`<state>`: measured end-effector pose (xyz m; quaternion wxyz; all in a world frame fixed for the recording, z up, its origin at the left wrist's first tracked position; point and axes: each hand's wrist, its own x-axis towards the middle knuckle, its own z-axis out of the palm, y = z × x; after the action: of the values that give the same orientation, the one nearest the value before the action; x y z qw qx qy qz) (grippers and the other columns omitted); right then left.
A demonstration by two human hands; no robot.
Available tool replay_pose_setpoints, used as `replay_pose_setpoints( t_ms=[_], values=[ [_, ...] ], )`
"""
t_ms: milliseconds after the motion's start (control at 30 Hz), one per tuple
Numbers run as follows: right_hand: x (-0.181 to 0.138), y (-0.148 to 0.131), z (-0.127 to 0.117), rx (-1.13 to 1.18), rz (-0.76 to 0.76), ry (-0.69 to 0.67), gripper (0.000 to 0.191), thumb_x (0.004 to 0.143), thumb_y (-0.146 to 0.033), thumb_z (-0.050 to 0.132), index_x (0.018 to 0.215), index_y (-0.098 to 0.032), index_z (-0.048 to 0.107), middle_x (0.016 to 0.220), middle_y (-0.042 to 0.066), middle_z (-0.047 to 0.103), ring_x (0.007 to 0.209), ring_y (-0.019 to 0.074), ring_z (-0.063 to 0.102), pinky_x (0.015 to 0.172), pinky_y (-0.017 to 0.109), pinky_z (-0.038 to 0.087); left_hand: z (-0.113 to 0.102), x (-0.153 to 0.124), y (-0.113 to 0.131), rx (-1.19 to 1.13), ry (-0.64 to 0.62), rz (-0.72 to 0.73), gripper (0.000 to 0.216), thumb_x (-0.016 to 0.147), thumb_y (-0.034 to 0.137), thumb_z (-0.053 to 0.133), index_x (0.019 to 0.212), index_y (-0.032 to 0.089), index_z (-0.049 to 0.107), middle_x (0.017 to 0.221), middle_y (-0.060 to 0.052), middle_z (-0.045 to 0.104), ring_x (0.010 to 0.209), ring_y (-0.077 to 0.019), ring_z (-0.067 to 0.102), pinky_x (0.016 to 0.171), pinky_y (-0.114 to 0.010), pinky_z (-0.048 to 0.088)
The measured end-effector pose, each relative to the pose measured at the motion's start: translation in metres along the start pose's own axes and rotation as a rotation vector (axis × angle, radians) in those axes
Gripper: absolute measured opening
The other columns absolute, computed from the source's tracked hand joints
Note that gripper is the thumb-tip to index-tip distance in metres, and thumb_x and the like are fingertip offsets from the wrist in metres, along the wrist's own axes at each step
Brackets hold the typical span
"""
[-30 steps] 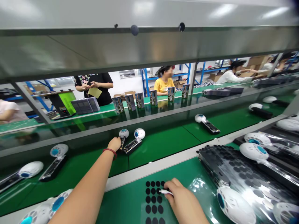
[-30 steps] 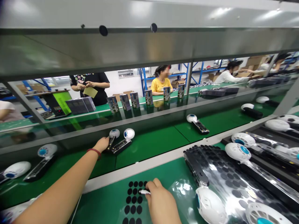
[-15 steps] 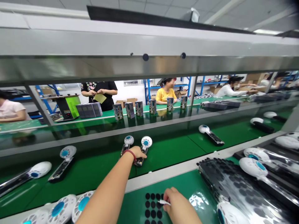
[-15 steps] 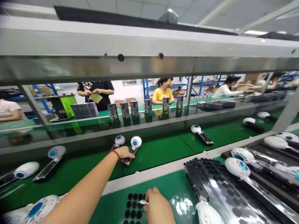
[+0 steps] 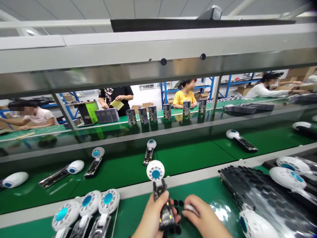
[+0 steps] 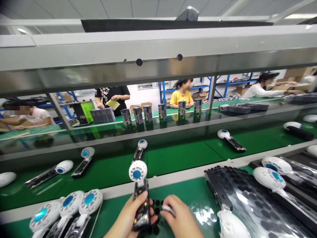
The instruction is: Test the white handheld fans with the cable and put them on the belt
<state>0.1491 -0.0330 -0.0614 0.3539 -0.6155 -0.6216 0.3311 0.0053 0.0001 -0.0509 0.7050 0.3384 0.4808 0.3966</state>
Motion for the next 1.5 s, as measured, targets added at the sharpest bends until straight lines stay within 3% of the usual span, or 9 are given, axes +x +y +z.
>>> replay_pose_setpoints(
  t_ms=[167,233,367,533,800,967,1267,1400,1500],
  values=[
    [0.003,-0.043,-0.006,0.381,0.006,-0.071,0.004,0.069,-0.019,0.049,0.069,-0.021,0.045,0.074,-0.001,0.062,0.069,0.0155,0.058,0.063,0.024,0.043,-0.013,-0.002,-0.035,0.077,-0.033,0.041,0.049,0.057,0.043,0.067,0.085,0.021,0.034,0.05,0.006,0.057,0.037,-0.0135,0.054,0.043,-0.031,0.047],
    [0.011,-0.055,0.0,0.485,-0.003,-0.097,0.006,0.067,-0.017,0.05,0.068,-0.021,0.046,0.08,0.001,0.065,0.075,0.0159,0.06,0.067,0.024,0.044,-0.015,-0.001,-0.043,0.161,-0.037,0.07,0.048,0.058,0.035,0.067,0.09,0.019,0.035,0.045,0.007,0.056,0.035,-0.0156,0.055,0.042,-0.029,0.045],
    [0.028,-0.054,0.005,0.564,0.031,0.024,0.008,0.071,-0.021,0.049,0.07,-0.021,0.041,0.088,0.0,0.061,0.071,0.0117,0.056,0.064,0.021,0.042,-0.02,-0.004,-0.048,0.314,-0.023,0.14,0.037,0.054,0.018,0.065,0.085,0.017,0.044,0.054,0.004,0.057,0.043,-0.0143,0.056,0.047,-0.026,0.043],
    [0.014,-0.04,0.002,0.478,0.1,0.004,0.008,0.064,-0.014,0.054,0.066,-0.02,0.049,0.058,-0.007,0.051,0.047,0.0085,0.042,0.046,0.019,0.031,-0.019,-0.008,-0.047,0.358,-0.138,0.16,0.043,0.056,0.022,0.059,0.094,0.017,0.039,0.059,0.002,0.058,0.047,-0.0149,0.056,0.048,-0.027,0.043],
    [-0.002,-0.035,0.005,-0.019,-0.062,-0.13,0.019,0.069,-0.006,0.053,0.067,-0.022,0.062,0.072,-0.002,0.061,0.068,0.0132,0.057,0.061,0.02,0.04,-0.006,-0.021,-0.028,0.392,-0.08,0.015,0.044,0.058,0.019,0.06,0.096,0.019,0.037,0.06,0.001,0.062,0.051,-0.018,0.06,0.058,-0.03,0.047],
    [-0.006,-0.033,0.007,-0.056,-0.14,-0.119,0.025,0.072,-0.003,0.045,0.071,-0.023,0.06,0.077,-0.002,0.06,0.07,0.0122,0.057,0.063,0.019,0.041,-0.006,-0.023,-0.026,0.394,-0.025,0.023,0.045,0.059,0.026,0.066,0.098,0.021,0.043,0.056,0.004,0.061,0.05,-0.0179,0.061,0.073,-0.032,0.045],
    [-0.006,-0.03,0.011,-0.098,-0.053,-0.086,0.021,0.07,-0.006,0.047,0.069,-0.024,0.057,0.072,-0.003,0.061,0.065,0.0131,0.057,0.058,0.021,0.041,-0.008,-0.021,-0.028,0.368,-0.034,0.028,0.041,0.06,0.026,0.063,0.096,0.019,0.045,0.057,0.002,0.062,0.049,-0.0177,0.06,0.073,-0.033,0.045],
    [-0.008,-0.032,0.012,-0.08,-0.024,-0.076,0.02,0.07,-0.008,0.046,0.067,-0.025,0.057,0.072,-0.003,0.061,0.066,0.0137,0.057,0.059,0.021,0.041,-0.006,-0.022,-0.025,0.377,0.011,0.049,0.04,0.058,0.028,0.066,0.094,0.02,0.049,0.055,0.001,0.062,0.068,-0.0231,0.063,0.072,-0.031,0.046],
    [-0.011,-0.032,0.013,-0.096,-0.039,-0.074,0.019,0.07,-0.009,0.046,0.067,-0.025,0.056,0.071,-0.003,0.06,0.065,0.0139,0.057,0.058,0.021,0.041,-0.006,-0.022,-0.026,0.386,0.0,0.039,0.042,0.059,0.03,0.065,0.096,0.02,0.049,0.055,0.001,0.063,0.059,-0.0206,0.063,0.073,-0.031,0.046]
  ],
)
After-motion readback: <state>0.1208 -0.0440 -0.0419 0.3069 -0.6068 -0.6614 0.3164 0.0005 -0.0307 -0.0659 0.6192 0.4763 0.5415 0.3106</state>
